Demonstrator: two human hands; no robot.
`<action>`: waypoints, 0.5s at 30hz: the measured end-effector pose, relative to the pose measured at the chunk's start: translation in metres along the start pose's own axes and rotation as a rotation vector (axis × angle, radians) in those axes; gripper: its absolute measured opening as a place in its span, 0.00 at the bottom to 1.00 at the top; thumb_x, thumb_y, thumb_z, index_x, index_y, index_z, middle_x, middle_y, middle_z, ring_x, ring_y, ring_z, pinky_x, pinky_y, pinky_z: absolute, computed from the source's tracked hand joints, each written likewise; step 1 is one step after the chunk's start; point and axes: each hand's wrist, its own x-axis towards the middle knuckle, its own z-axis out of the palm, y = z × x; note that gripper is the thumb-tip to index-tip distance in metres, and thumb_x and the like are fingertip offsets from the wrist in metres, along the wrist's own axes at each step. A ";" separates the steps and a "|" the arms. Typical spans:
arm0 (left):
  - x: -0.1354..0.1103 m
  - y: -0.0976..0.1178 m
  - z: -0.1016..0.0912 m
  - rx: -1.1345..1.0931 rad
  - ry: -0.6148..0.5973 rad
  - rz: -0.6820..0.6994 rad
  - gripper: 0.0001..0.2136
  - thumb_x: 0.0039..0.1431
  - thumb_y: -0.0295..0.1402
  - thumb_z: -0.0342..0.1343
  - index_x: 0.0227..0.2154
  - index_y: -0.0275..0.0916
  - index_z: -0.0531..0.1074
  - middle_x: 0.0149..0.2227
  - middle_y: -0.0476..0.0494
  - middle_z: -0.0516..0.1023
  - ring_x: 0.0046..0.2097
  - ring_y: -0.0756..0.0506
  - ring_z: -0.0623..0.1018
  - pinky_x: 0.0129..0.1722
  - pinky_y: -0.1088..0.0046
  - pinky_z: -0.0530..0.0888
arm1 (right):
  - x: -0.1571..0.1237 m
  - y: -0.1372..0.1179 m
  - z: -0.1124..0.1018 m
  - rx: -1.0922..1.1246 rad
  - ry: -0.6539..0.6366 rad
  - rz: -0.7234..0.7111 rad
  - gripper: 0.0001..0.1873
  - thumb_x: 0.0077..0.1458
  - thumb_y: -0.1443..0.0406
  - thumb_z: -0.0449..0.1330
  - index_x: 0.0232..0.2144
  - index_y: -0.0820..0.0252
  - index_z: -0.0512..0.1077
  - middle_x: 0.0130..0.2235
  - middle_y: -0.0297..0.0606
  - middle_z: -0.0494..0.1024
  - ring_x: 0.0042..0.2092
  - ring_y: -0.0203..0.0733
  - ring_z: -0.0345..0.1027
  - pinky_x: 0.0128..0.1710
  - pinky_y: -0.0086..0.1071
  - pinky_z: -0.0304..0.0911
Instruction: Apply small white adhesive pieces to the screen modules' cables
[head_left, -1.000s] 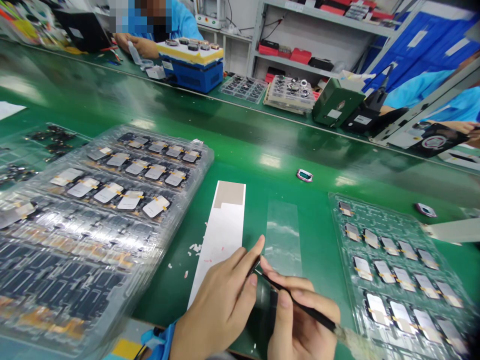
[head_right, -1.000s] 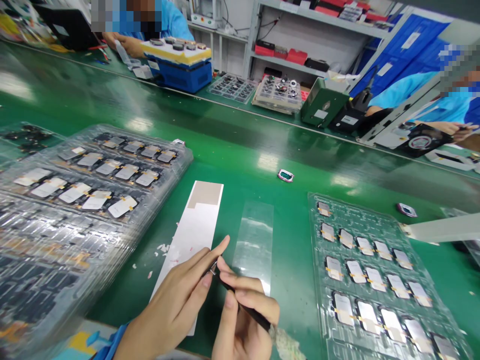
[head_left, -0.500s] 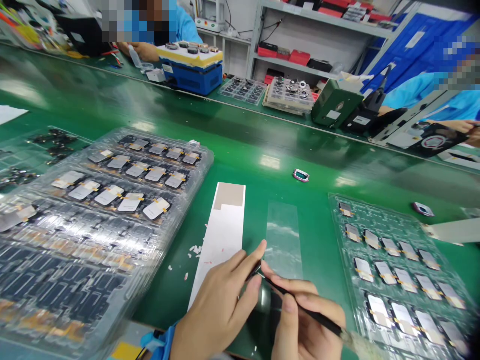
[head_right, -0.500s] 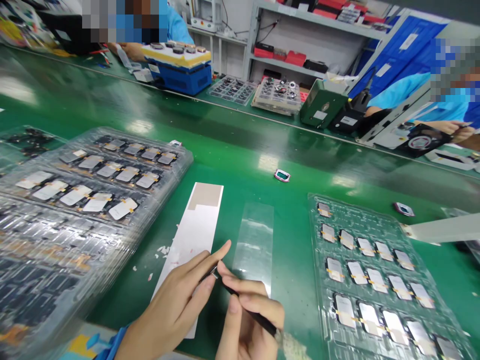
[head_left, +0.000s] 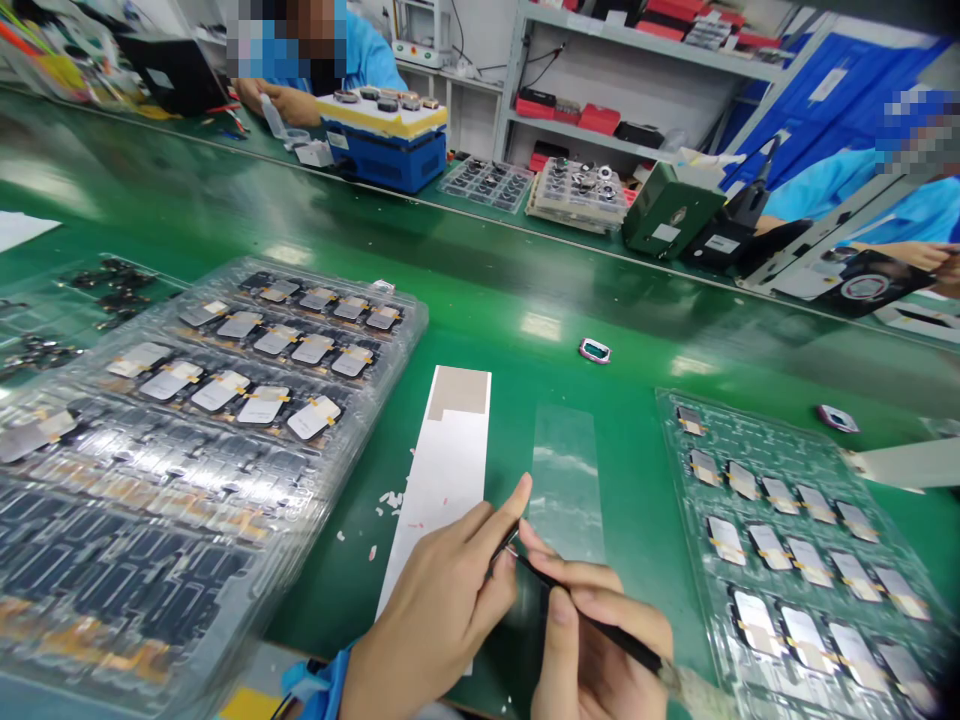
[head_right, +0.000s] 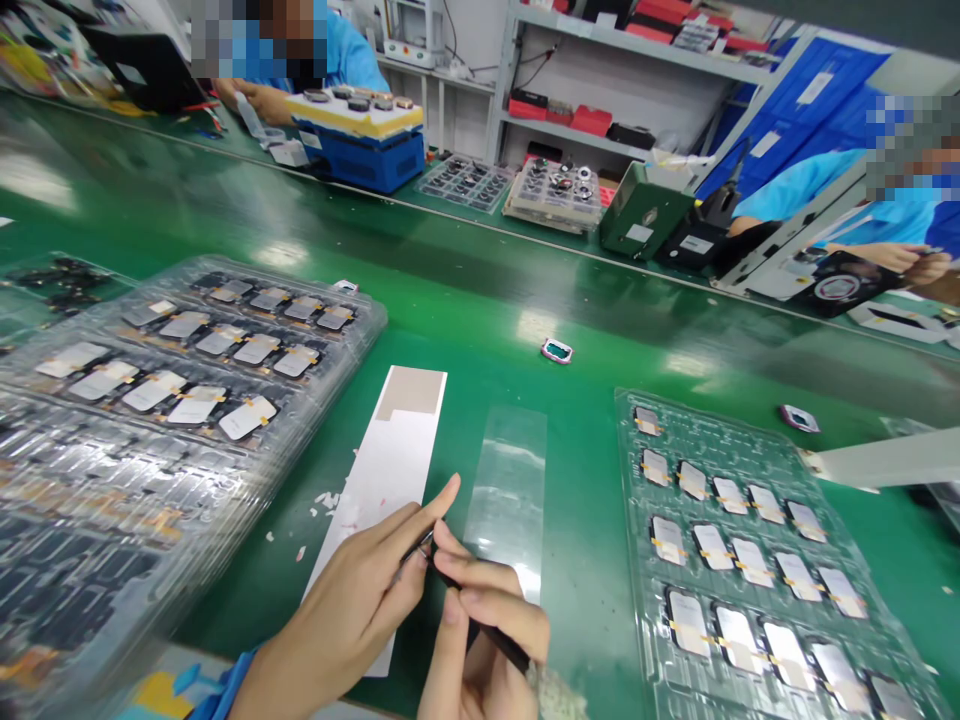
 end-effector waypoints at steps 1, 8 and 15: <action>0.000 0.000 0.000 0.003 0.002 0.002 0.26 0.69 0.29 0.39 0.68 0.49 0.48 0.42 0.43 0.75 0.40 0.42 0.77 0.37 0.65 0.74 | 0.000 0.000 0.001 -0.003 0.011 -0.004 0.13 0.61 0.80 0.51 0.42 0.60 0.63 0.41 0.42 0.79 0.47 0.45 0.77 0.45 0.42 0.78; -0.009 0.001 -0.002 -0.079 0.036 -0.023 0.18 0.72 0.34 0.38 0.62 0.47 0.58 0.52 0.40 0.76 0.50 0.42 0.78 0.47 0.64 0.76 | 0.011 -0.008 -0.009 -0.070 0.056 -0.014 0.10 0.64 0.74 0.50 0.41 0.59 0.68 0.39 0.40 0.76 0.45 0.45 0.75 0.45 0.44 0.74; -0.015 0.014 -0.007 -0.242 -0.068 -0.057 0.19 0.72 0.42 0.38 0.62 0.53 0.59 0.52 0.43 0.77 0.55 0.41 0.76 0.51 0.64 0.77 | 0.025 -0.042 -0.035 -0.377 -0.418 0.188 0.03 0.58 0.68 0.58 0.36 0.59 0.72 0.29 0.32 0.67 0.29 0.35 0.65 0.26 0.25 0.62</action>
